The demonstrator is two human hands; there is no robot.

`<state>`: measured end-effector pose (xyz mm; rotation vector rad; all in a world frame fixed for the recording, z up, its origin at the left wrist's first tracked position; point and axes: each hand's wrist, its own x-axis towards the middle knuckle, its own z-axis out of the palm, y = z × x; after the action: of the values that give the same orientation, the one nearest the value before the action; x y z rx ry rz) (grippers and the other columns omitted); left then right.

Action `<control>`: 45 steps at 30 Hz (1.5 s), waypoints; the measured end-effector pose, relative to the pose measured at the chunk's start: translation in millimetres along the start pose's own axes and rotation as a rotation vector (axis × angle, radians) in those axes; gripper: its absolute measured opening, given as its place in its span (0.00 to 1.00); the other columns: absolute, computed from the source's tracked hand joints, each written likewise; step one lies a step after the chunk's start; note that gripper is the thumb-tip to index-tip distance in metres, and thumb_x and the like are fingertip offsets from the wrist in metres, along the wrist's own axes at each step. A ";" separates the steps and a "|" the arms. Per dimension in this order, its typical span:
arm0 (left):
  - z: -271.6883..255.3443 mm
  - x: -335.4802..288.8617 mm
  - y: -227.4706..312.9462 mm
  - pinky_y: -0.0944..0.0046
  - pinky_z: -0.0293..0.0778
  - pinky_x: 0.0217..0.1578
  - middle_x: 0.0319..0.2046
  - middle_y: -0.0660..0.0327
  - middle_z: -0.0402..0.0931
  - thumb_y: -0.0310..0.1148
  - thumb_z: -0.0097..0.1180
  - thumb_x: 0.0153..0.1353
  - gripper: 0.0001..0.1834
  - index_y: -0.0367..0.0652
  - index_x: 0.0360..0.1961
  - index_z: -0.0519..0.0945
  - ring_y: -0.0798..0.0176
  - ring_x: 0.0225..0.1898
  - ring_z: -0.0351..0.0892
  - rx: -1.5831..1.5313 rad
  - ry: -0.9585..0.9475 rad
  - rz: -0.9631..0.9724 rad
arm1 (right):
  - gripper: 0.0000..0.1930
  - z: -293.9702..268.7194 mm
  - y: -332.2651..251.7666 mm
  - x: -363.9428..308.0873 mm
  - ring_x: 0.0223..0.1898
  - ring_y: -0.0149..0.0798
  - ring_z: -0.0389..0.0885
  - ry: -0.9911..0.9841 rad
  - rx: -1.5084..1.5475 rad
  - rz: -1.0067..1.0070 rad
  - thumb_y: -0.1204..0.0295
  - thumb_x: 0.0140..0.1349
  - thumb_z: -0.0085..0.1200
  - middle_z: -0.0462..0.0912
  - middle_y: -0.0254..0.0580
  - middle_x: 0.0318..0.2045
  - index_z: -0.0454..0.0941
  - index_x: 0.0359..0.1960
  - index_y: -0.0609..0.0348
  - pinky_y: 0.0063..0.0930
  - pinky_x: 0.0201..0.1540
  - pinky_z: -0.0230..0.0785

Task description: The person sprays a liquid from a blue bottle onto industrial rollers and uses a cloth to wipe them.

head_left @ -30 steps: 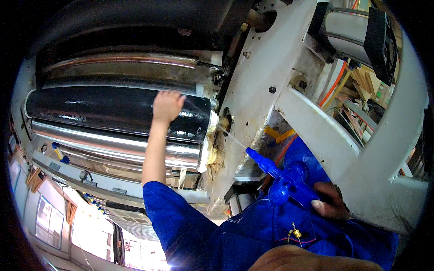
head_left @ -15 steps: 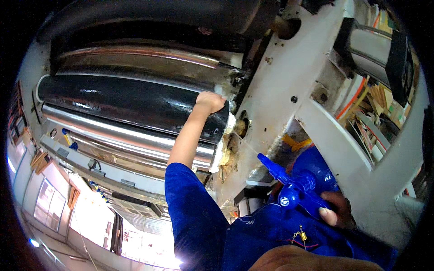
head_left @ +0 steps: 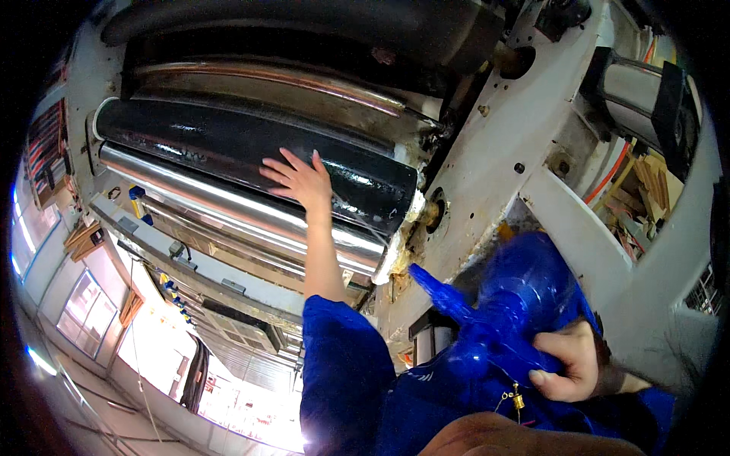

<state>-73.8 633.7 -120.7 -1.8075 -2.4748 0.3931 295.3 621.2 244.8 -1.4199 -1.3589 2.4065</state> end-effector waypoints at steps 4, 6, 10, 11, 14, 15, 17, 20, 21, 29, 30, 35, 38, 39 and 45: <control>-9.2 -14.1 29.7 0.24 0.55 0.47 0.62 0.28 0.32 0.62 0.41 0.57 0.49 0.35 0.65 0.42 0.25 0.63 0.33 -0.141 -0.137 -0.343 | 0.13 13.2 -8.5 14.8 0.15 0.50 0.72 0.084 -0.121 -0.099 0.65 0.52 0.56 0.70 0.48 0.12 0.68 0.20 0.61 0.33 0.16 0.62; -14.1 -21.3 27.3 0.29 0.57 0.50 0.63 0.31 0.33 0.60 0.44 0.56 0.48 0.36 0.65 0.43 0.28 0.64 0.36 -0.132 -0.101 -0.395 | 0.13 19.7 -15.1 24.5 0.14 0.49 0.72 0.059 -0.157 -0.125 0.65 0.54 0.55 0.70 0.48 0.12 0.68 0.21 0.61 0.33 0.15 0.62; -14.5 -28.1 22.1 0.30 0.54 0.52 0.63 0.32 0.33 0.56 0.47 0.56 0.47 0.35 0.65 0.45 0.30 0.64 0.34 -0.161 -0.013 -0.415 | 0.13 26.9 -30.3 42.6 0.14 0.48 0.72 -0.016 -0.183 -0.225 0.65 0.55 0.54 0.71 0.47 0.12 0.69 0.22 0.61 0.33 0.15 0.61; -15.3 -26.9 22.2 0.30 0.52 0.53 0.63 0.32 0.32 0.55 0.48 0.55 0.47 0.35 0.65 0.44 0.30 0.65 0.33 -0.169 -0.021 -0.413 | 0.13 28.8 -33.1 48.1 0.14 0.48 0.72 -0.018 -0.184 -0.250 0.65 0.55 0.54 0.71 0.47 0.12 0.69 0.22 0.61 0.33 0.15 0.61; -13.7 -25.6 22.7 0.29 0.51 0.54 0.64 0.34 0.32 0.55 0.49 0.55 0.47 0.37 0.65 0.45 0.31 0.65 0.33 -0.191 -0.002 -0.426 | 0.12 34.8 -38.8 61.6 0.14 0.49 0.72 0.033 -0.158 -0.270 0.65 0.55 0.53 0.70 0.47 0.11 0.70 0.23 0.62 0.33 0.15 0.61; -11.3 -26.0 21.4 0.29 0.51 0.54 0.64 0.35 0.33 0.55 0.49 0.55 0.47 0.37 0.65 0.45 0.31 0.65 0.33 -0.200 0.011 -0.432 | 0.12 35.2 -39.4 65.8 0.14 0.48 0.72 0.039 -0.164 -0.275 0.65 0.56 0.53 0.70 0.47 0.11 0.70 0.23 0.62 0.33 0.15 0.61; -10.6 -29.2 17.2 0.29 0.50 0.54 0.64 0.36 0.33 0.55 0.49 0.55 0.46 0.38 0.65 0.46 0.32 0.65 0.33 -0.195 0.020 -0.455 | 0.12 33.6 -37.7 74.8 0.13 0.48 0.72 0.023 -0.146 -0.305 0.65 0.56 0.52 0.69 0.46 0.11 0.71 0.22 0.61 0.32 0.15 0.61; -9.4 -8.2 40.2 0.32 0.51 0.55 0.65 0.37 0.32 0.55 0.48 0.55 0.45 0.39 0.65 0.47 0.33 0.65 0.34 -0.203 -0.003 -0.360 | 0.12 24.3 -28.8 97.7 0.14 0.46 0.74 0.076 -0.070 -0.323 0.66 0.56 0.52 0.71 0.45 0.11 0.71 0.20 0.60 0.31 0.16 0.63; -13.8 -15.5 28.4 0.34 0.53 0.55 0.64 0.36 0.33 0.56 0.47 0.56 0.45 0.39 0.65 0.47 0.33 0.65 0.35 -0.143 -0.003 -0.384 | 0.12 26.2 -29.2 101.5 0.14 0.45 0.74 0.047 -0.075 -0.364 0.66 0.56 0.52 0.71 0.44 0.12 0.71 0.20 0.60 0.31 0.16 0.63; -11.5 -19.2 24.4 0.34 0.49 0.57 0.64 0.34 0.34 0.57 0.44 0.57 0.44 0.39 0.66 0.46 0.31 0.65 0.34 -0.103 -0.018 -0.402 | 0.12 24.4 -18.0 129.7 0.14 0.45 0.75 0.062 -0.078 -0.489 0.65 0.54 0.54 0.73 0.44 0.12 0.72 0.20 0.61 0.30 0.16 0.63; -10.3 -19.0 26.1 0.33 0.49 0.56 0.64 0.34 0.33 0.58 0.43 0.57 0.45 0.40 0.66 0.44 0.31 0.65 0.34 -0.115 -0.033 -0.407 | 0.12 23.8 -16.2 131.8 0.14 0.45 0.74 0.063 -0.101 -0.509 0.65 0.53 0.54 0.73 0.44 0.12 0.72 0.20 0.61 0.30 0.16 0.63; -4.5 -19.7 25.7 0.33 0.50 0.56 0.64 0.34 0.33 0.59 0.43 0.56 0.46 0.41 0.66 0.43 0.31 0.65 0.34 -0.134 -0.007 -0.423 | 0.12 22.0 -16.1 134.7 0.12 0.43 0.73 0.078 -0.074 -0.558 0.65 0.51 0.56 0.71 0.42 0.10 0.71 0.19 0.60 0.29 0.15 0.62; -3.3 -17.8 26.8 0.34 0.51 0.56 0.64 0.35 0.33 0.59 0.44 0.56 0.46 0.41 0.66 0.44 0.32 0.65 0.35 -0.101 -0.006 -0.424 | 0.12 21.7 -15.6 135.0 0.12 0.42 0.72 0.071 -0.060 -0.581 0.64 0.51 0.56 0.70 0.41 0.09 0.72 0.19 0.59 0.29 0.15 0.61; -2.4 -18.2 26.5 0.34 0.51 0.56 0.64 0.35 0.33 0.59 0.44 0.56 0.46 0.41 0.66 0.44 0.32 0.65 0.35 -0.104 -0.015 -0.430 | 0.12 21.8 -15.8 135.2 0.12 0.41 0.72 0.065 -0.055 -0.593 0.64 0.51 0.56 0.70 0.41 0.09 0.72 0.19 0.59 0.28 0.15 0.61; -4.7 -19.1 27.5 0.33 0.51 0.56 0.64 0.35 0.31 0.58 0.44 0.56 0.46 0.42 0.66 0.44 0.32 0.65 0.33 -0.132 -0.042 -0.447 | 0.13 29.9 -10.3 136.2 0.11 0.40 0.72 0.053 -0.022 -0.646 0.62 0.50 0.58 0.70 0.39 0.09 0.71 0.19 0.58 0.29 0.14 0.60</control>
<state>-41.4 624.3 -120.6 -1.2289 -2.8847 0.2445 190.5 665.9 163.5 -0.8486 -1.5306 1.9204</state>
